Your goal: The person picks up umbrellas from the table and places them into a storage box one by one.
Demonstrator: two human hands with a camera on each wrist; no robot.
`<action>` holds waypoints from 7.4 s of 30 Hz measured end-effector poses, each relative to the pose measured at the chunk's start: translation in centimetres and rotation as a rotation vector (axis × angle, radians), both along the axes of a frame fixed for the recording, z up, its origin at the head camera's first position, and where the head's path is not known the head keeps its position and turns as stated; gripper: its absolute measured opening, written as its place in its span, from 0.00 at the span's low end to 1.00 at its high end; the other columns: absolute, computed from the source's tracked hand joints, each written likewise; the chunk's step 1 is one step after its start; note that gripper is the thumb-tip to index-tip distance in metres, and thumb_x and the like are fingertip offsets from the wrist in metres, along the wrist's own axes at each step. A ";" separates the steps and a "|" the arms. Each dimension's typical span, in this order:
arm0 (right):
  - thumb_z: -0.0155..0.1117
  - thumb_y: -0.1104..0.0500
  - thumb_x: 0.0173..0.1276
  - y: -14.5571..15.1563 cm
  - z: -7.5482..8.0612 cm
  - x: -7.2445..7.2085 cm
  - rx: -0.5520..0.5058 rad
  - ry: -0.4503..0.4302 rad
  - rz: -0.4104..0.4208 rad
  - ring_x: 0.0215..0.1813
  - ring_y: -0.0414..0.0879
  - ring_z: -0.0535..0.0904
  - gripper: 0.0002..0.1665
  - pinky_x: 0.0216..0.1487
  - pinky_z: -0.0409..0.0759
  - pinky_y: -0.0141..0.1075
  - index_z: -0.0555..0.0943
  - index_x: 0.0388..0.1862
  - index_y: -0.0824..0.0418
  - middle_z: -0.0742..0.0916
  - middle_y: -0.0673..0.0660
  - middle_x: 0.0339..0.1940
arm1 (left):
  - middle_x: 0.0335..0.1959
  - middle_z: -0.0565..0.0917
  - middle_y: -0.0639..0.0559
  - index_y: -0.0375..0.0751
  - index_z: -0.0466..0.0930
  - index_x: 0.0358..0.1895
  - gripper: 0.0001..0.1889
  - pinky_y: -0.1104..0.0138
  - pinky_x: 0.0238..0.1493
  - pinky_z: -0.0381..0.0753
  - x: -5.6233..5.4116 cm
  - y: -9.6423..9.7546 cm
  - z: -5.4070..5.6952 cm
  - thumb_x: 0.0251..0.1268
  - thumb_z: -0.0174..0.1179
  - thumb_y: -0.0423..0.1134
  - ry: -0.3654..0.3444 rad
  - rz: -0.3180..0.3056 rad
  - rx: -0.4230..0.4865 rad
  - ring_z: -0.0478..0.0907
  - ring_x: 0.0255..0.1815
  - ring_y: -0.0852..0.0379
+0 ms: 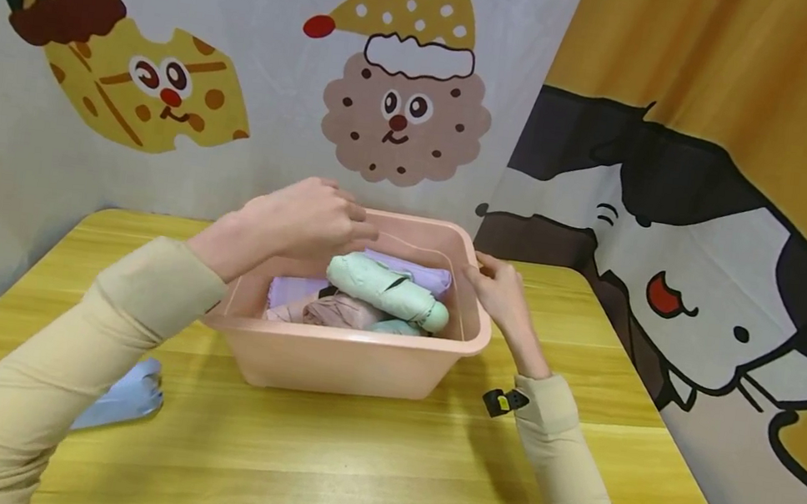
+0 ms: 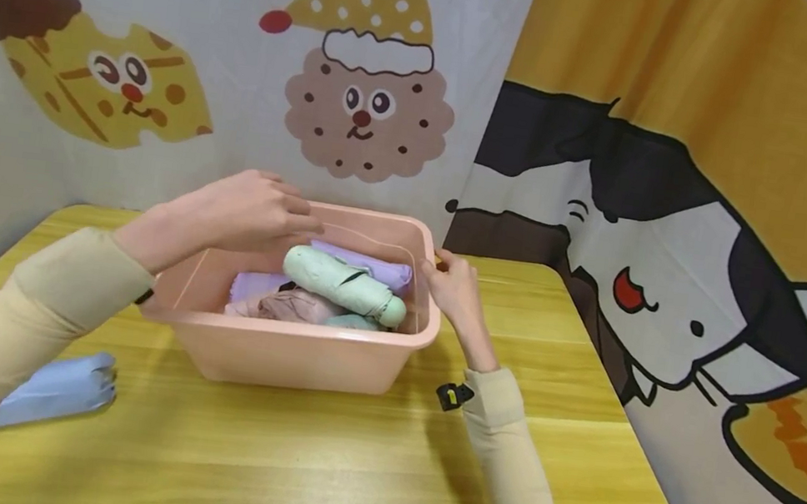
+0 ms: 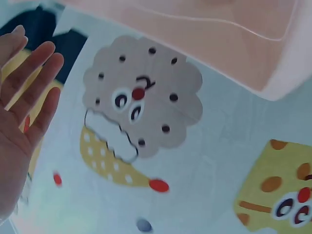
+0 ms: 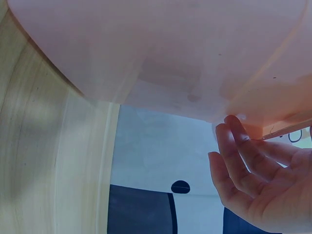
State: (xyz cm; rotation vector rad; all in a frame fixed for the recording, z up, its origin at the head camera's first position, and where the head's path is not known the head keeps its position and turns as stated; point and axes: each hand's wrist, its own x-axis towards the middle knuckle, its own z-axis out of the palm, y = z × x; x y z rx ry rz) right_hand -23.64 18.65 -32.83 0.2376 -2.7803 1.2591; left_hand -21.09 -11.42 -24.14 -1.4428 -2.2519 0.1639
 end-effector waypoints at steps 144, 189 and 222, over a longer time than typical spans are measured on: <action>0.52 0.49 0.70 -0.1 0.0 0.1 0.036 0.010 -0.023 0.38 0.54 0.83 0.31 0.31 0.80 0.31 0.70 0.67 0.63 0.86 0.67 0.43 | 0.50 0.79 0.33 0.37 0.74 0.56 0.40 0.39 0.46 0.72 12.7 -20.8 -12.0 0.71 0.19 0.64 0.217 0.547 0.442 0.73 0.44 0.31; 0.52 0.50 0.70 -0.1 -0.1 0.0 0.027 -0.011 -0.027 0.40 0.55 0.84 0.32 0.33 0.81 0.33 0.69 0.68 0.63 0.85 0.68 0.46 | 0.50 0.82 0.35 0.39 0.77 0.56 0.24 0.38 0.45 0.74 7.1 -14.3 -7.1 0.77 0.34 0.50 0.351 0.257 0.463 0.78 0.48 0.35; 0.51 0.51 0.71 -0.1 0.1 0.1 -0.001 -0.022 -0.011 0.45 0.58 0.85 0.31 0.39 0.86 0.39 0.68 0.68 0.64 0.84 0.69 0.50 | 0.50 0.83 0.38 0.42 0.74 0.58 0.27 0.49 0.44 0.80 1.7 -6.6 -1.3 0.51 0.66 0.32 0.360 -0.012 0.253 0.81 0.46 0.40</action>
